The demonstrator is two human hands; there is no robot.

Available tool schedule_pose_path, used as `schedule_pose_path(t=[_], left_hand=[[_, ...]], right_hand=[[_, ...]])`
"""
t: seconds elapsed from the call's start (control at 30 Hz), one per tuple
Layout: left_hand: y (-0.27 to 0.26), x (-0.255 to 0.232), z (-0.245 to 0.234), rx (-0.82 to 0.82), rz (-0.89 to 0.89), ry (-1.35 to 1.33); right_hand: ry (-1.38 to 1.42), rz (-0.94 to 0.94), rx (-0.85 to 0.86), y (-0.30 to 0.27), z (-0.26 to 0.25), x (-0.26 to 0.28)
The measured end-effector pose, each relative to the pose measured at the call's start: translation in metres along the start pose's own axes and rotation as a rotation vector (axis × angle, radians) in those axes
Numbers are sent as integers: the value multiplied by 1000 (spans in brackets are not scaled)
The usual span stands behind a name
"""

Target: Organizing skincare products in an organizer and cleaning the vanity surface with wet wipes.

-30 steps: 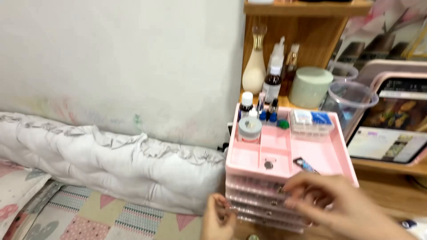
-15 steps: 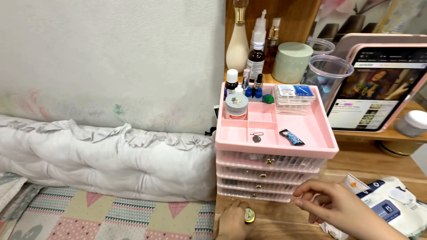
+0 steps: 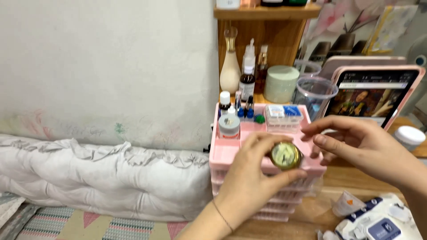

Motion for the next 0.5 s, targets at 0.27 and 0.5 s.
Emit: schedule_pose_path(t=[0.27, 0.5], left_hand=[[73, -17, -21, -168, 24, 39], [2, 26, 6, -161, -72, 238]], right_hand=[[35, -303, 34, 37, 10, 80], [101, 85, 11, 11, 23, 10]])
Point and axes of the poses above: each hand's wrist, its own y-axis towards the middle knuckle, its own z-axis out of the palm, x = y × z, the point moved 7 cm from there along y, towards the middle knuckle, and after that the axes turned 2 degrees about x, right-handed, at the moved point
